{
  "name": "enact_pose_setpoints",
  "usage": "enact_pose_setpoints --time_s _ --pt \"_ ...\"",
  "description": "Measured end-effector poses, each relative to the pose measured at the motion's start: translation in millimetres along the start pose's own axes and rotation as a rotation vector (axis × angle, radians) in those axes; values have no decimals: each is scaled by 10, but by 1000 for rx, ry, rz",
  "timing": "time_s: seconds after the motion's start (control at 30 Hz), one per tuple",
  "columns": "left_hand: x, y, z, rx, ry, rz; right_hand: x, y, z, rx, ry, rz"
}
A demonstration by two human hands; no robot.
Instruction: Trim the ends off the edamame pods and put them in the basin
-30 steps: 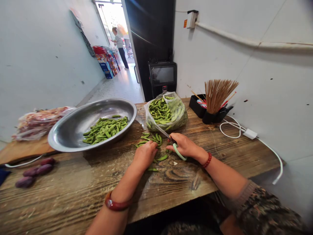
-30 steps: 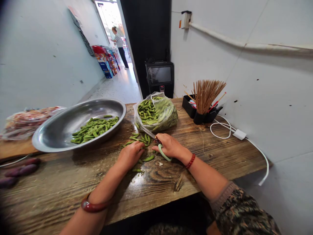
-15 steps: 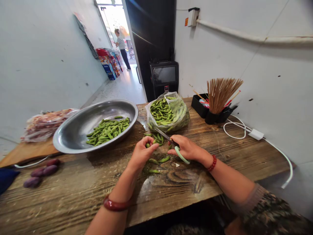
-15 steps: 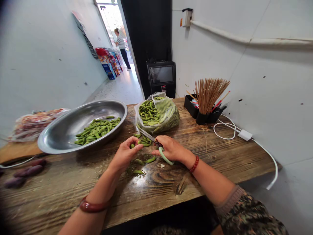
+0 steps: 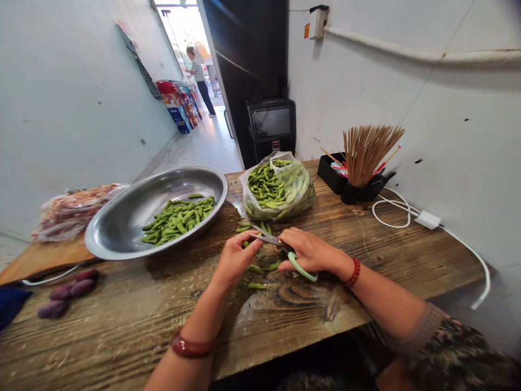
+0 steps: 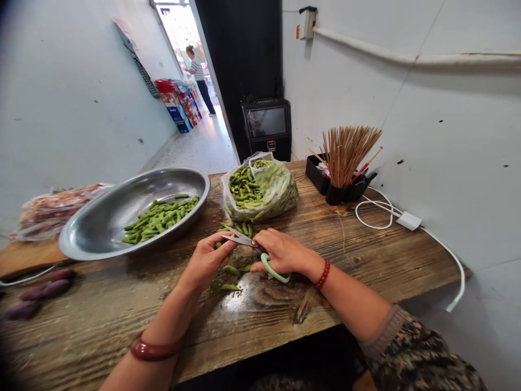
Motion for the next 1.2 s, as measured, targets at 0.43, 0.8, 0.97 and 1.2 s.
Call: enact_pose_setpoints --time_s 0.43,0.8,0.97,1.2 --pt "-237 -43 -29 11 -269 144 21 -1 -1 -45 5 6" --pt "-232 -75 -34 17 -291 90 74 4 4 -27 24 -1" --pt "-262 -73 -32 21 -301 128 62 -30 -10 -7 8 -44" --pt "-263 -68 -25 43 -316 187 48 -61 -2 5 -1 -24"
Point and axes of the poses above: each hand's wrist, its own z-axis towards the middle knuckle, its own y-axis out of the back of the hand, x = y × z, the point moved 10 cm from there along z, towards the middle knuckle, and after that the axes turned 11 degrees about -x, right-handed, at the moved point
